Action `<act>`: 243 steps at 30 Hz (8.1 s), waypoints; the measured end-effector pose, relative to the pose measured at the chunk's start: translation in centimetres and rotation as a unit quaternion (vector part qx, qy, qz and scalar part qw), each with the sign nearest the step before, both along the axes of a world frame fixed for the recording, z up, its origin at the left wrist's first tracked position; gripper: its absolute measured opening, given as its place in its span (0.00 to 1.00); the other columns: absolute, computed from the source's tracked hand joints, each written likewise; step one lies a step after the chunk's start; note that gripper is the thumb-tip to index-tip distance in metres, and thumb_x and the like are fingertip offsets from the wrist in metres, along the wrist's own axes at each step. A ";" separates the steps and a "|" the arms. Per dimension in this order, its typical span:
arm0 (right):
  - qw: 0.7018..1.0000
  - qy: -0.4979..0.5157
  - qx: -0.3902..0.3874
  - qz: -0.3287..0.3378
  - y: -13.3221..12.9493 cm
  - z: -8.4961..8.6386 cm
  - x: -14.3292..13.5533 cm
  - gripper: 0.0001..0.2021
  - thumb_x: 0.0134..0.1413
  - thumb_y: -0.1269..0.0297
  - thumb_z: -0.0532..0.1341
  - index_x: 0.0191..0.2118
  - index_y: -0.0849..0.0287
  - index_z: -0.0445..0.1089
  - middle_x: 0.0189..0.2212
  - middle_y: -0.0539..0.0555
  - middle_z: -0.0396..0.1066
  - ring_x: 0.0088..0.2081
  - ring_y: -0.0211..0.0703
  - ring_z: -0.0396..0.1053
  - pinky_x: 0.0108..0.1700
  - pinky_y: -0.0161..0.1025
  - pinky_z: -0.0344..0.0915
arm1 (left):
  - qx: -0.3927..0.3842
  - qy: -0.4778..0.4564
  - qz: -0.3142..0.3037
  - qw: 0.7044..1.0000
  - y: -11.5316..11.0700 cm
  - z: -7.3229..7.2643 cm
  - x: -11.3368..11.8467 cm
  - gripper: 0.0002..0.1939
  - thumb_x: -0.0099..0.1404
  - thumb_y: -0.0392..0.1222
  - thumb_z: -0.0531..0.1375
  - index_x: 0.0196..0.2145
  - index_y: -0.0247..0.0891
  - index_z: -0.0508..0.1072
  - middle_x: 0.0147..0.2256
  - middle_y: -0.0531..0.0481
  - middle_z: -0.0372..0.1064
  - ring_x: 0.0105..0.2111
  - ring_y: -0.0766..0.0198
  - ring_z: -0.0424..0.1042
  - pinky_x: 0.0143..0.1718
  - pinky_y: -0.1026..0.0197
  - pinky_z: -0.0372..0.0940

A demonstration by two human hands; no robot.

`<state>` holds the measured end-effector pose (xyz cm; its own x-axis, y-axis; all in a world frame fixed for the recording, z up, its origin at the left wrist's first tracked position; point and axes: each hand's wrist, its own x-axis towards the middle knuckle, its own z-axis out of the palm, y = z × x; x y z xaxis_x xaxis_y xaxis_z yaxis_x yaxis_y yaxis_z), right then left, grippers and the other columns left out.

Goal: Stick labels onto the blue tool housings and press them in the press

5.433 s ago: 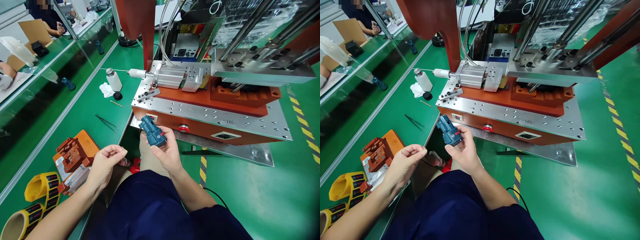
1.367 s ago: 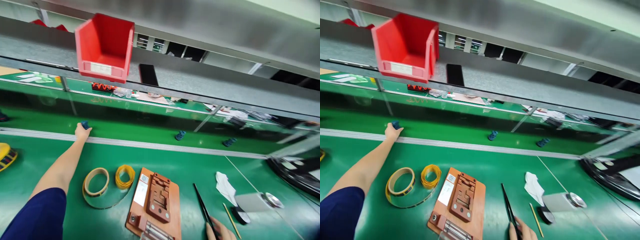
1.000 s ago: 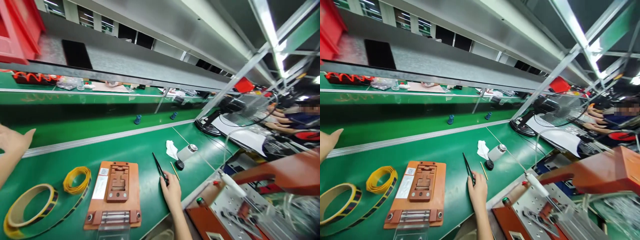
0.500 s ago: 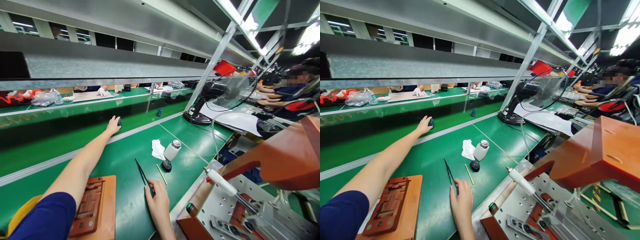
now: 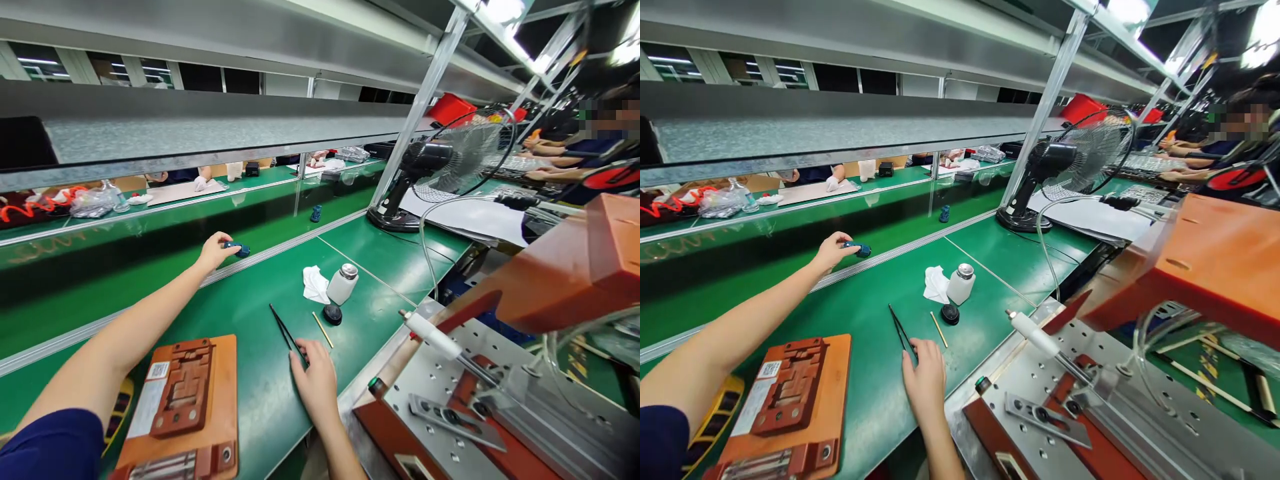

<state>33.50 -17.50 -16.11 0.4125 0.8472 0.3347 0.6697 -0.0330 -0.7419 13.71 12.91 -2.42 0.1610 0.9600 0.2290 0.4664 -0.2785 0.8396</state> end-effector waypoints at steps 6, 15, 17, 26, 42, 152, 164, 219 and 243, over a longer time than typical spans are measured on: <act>0.999 0.031 0.010 -0.006 0.4 0.3 0.4 0.18 0.61 0.52 0.57 0.45 0.60 0.75 0.37 0.58 0.73 0.39 0.50 0.71 0.45 0.49 0.69 | -0.113 -0.100 -0.151 0.977 -11.6 3.3 -7.0 0.29 0.48 0.58 0.75 0.41 0.36 0.77 0.39 0.44 0.77 0.41 0.52 0.77 0.46 0.53 0.69; 0.938 -0.003 0.076 0.338 0.9 10.2 -9.3 0.33 0.58 0.56 0.66 0.67 0.52 0.58 0.63 0.61 0.62 0.64 0.54 0.60 0.63 0.55 0.63 | -0.342 -0.267 -0.203 0.878 -21.7 3.2 -13.0 0.28 0.52 0.46 0.77 0.45 0.36 0.73 0.46 0.42 0.77 0.43 0.56 0.79 0.47 0.54 0.71; 0.892 -0.040 0.070 0.445 1.6 12.2 -12.1 0.48 0.52 0.55 0.70 0.73 0.51 0.45 0.70 0.60 0.53 0.69 0.57 0.52 0.68 0.58 0.57 | -0.343 -0.272 -0.202 0.876 -22.6 2.6 -13.3 0.28 0.52 0.46 0.77 0.46 0.37 0.71 0.45 0.43 0.77 0.42 0.56 0.78 0.47 0.53 0.71; 0.887 -0.030 -0.044 0.459 5.4 9.2 -13.9 0.49 0.41 0.56 0.74 0.69 0.59 0.54 0.63 0.64 0.61 0.63 0.60 0.56 0.66 0.61 0.56 | -0.223 -0.136 -0.094 0.961 -27.1 2.5 -19.7 0.28 0.58 0.58 0.70 0.50 0.39 0.74 0.55 0.40 0.73 0.57 0.49 0.71 0.61 0.48 0.63; 0.913 0.000 0.006 0.408 3.6 6.0 -12.6 0.32 0.63 0.45 0.60 0.68 0.50 0.59 0.67 0.60 0.59 0.69 0.56 0.53 0.69 0.60 0.52 | -0.448 -0.204 -0.320 0.810 -39.4 -3.1 -22.3 0.23 0.66 0.54 0.66 0.55 0.44 0.75 0.48 0.41 0.75 0.47 0.51 0.75 0.51 0.50 0.68; 0.853 0.387 -0.047 0.346 5.5 12.1 -14.0 0.17 0.50 0.50 0.72 0.36 0.56 0.70 0.33 0.50 0.74 0.36 0.42 0.74 0.44 0.42 0.71 | -0.142 0.492 0.009 0.859 -23.0 -0.7 -23.0 0.34 0.72 0.62 0.45 0.55 0.29 0.72 0.42 0.31 0.78 0.45 0.37 0.77 0.43 0.48 0.68; 0.843 0.372 -0.119 0.369 5.5 10.7 -12.8 0.18 0.52 0.49 0.70 0.37 0.55 0.68 0.31 0.50 0.74 0.36 0.44 0.76 0.41 0.42 0.71 | 0.156 0.305 -0.031 0.939 -30.3 -0.1 -20.6 0.16 0.75 0.50 0.55 0.52 0.37 0.73 0.43 0.43 0.77 0.43 0.52 0.76 0.44 0.53 0.69; 0.856 0.331 -0.117 0.379 5.6 10.0 -12.7 0.17 0.53 0.48 0.69 0.37 0.55 0.68 0.33 0.51 0.75 0.37 0.46 0.77 0.43 0.44 0.73 | 0.204 0.323 -0.182 0.906 -32.6 -3.3 -15.3 0.41 0.64 0.53 0.68 0.68 0.36 0.60 0.62 0.33 0.66 0.57 0.38 0.65 0.58 0.38 0.54; 0.992 -0.072 -0.088 0.058 -1.2 2.9 -4.7 0.16 0.60 0.57 0.55 0.47 0.59 0.71 0.33 0.57 0.68 0.39 0.53 0.67 0.44 0.49 0.66 | 0.406 0.080 -0.214 0.885 -36.0 -4.1 -17.1 0.25 0.63 0.29 0.67 0.55 0.47 0.73 0.48 0.47 0.70 0.53 0.55 0.72 0.59 0.47 0.70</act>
<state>28.77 -18.72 -13.22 0.2671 0.9366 0.2268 0.7757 -0.0693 -0.6273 -3.34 -23.08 -6.57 0.5625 0.3323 0.7571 0.2666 -0.9397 0.2144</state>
